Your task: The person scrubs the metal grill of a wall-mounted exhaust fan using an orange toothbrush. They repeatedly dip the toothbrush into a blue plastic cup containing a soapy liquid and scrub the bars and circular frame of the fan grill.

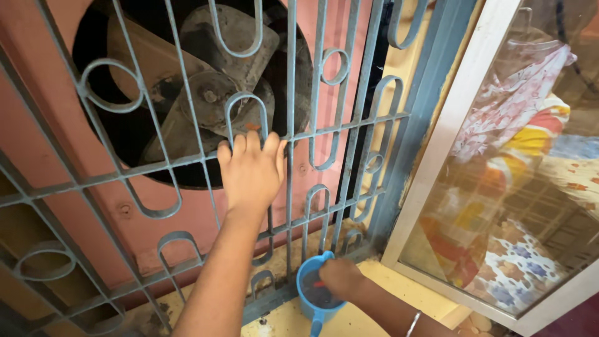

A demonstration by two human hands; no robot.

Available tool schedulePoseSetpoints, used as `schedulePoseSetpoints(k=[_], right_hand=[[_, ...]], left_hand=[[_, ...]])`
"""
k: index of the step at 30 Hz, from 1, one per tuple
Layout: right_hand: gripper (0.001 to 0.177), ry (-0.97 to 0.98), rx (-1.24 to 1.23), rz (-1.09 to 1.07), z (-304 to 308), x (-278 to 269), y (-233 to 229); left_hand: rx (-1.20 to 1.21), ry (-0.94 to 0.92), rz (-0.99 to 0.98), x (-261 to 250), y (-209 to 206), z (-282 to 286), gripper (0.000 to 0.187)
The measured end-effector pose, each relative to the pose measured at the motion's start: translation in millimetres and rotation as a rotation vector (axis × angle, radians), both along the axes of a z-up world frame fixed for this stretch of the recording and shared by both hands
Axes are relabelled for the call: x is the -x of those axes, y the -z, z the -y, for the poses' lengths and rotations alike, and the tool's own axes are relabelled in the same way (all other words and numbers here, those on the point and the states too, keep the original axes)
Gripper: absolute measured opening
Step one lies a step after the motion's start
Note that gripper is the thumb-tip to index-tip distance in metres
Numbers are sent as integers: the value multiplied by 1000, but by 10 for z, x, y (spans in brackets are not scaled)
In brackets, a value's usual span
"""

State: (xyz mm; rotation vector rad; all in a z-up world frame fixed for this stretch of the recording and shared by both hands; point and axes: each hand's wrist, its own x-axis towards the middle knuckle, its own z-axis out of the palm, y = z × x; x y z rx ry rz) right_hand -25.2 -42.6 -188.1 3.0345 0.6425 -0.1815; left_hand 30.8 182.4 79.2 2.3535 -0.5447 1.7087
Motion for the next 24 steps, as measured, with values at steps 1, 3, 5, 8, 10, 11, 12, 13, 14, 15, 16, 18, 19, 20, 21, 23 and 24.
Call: schedulePoseSetpoints(k=[1, 3, 5, 8, 10, 11, 12, 13, 14, 15, 16, 18, 19, 20, 21, 23, 24], right_hand=[[23, 30, 60, 97, 5, 3, 13], [25, 40, 58, -99, -8, -38, -2], [24, 50, 49, -127, -14, -62, -27], [16, 55, 97, -17, -29, -21, -6], [15, 48, 216, -62, -53, -17, -11], [15, 49, 184, -96, -65, -21, -29], [16, 48, 153, -127, -79, -41, -53], [17, 46, 121, -158, -93, -59, -75], [15, 73, 129, -87, -113, -59, -80], [14, 100, 136, -17, -128, -57, -81], [13, 127, 140, 54, -153, -53, -73], [16, 103, 158, -114, -181, -58, -75], [18, 93, 166, -195, -185, -70, -87], [21, 113, 123, -167, -178, -70, -95], [24, 132, 80, -138, -167, -71, -103], [23, 146, 79, -77, -118, -34, -100], [19, 137, 120, -41, -103, -21, -105]], left_hand=[[0, -2, 9, 9, 12, 1, 25], [-6, -9, -3, 5, 2, -2, 25], [-2, -4, 8, -11, -6, 7, 25], [6, 0, 19, -24, 41, 9, 25], [-8, -15, -4, -30, 59, 10, 25], [-11, -21, 12, -37, 51, 16, 25], [-13, -30, 29, -45, 40, 17, 25], [-15, -38, 46, -50, 34, 18, 25], [-12, -30, 27, -43, 45, 15, 25], [-9, -21, 7, -39, 53, 16, 26], [-8, -12, -13, -35, 63, 10, 26], [-12, -21, 20, -27, 67, 3, 26], [-14, -24, 38, -30, 54, 1, 26], [-17, -30, 25, -29, 47, 3, 26], [-20, -36, 12, -30, 41, 2, 26], [-24, -34, -13, -16, 58, 17, 27], [-25, -31, -20, -12, 58, 12, 27]])
